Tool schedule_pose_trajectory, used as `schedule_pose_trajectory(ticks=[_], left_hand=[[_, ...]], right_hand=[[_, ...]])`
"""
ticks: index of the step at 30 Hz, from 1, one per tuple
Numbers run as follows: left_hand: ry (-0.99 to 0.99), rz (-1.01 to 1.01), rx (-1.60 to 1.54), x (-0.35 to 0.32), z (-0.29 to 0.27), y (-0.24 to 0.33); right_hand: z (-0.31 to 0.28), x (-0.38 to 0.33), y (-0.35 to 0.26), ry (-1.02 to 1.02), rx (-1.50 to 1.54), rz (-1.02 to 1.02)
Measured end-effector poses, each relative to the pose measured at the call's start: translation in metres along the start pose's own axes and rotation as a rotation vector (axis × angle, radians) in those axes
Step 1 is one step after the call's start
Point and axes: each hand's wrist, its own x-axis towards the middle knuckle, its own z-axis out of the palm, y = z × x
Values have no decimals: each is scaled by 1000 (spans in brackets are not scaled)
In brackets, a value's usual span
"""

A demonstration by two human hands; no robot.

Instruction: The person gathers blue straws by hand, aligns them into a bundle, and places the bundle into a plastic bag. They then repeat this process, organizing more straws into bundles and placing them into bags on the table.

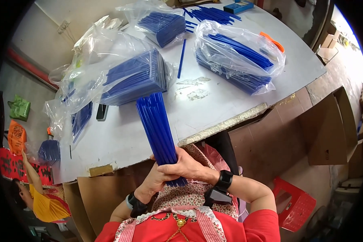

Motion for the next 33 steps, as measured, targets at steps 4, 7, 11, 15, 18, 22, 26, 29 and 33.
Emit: schedule_pose_trajectory(ticks=[4,7,11,15,18,22,26,29,33], left_hand=[[-35,-113,-67,-9,-2,7],[-52,-112,-9,-19,1,6],[-23,-204,85,-33,0,-11],[-17,-267,-101,-25,-5,4],[26,-290,-165,-39,2,4],[116,-312,-171,-55,11,-3],[148,-249,-112,-37,-6,-7],[158,-243,-101,-31,-5,-12],[192,-220,-101,-31,2,-18]], right_hand=[[-6,0,-16,-33,-562,-23],[-17,1,-12,53,-61,15],[-6,9,-13,156,463,87],[-14,27,-25,72,466,11],[-16,18,-14,96,545,118],[-13,6,3,113,670,137],[-41,27,16,87,676,184],[-48,25,20,70,683,207],[-52,15,23,52,762,172]])
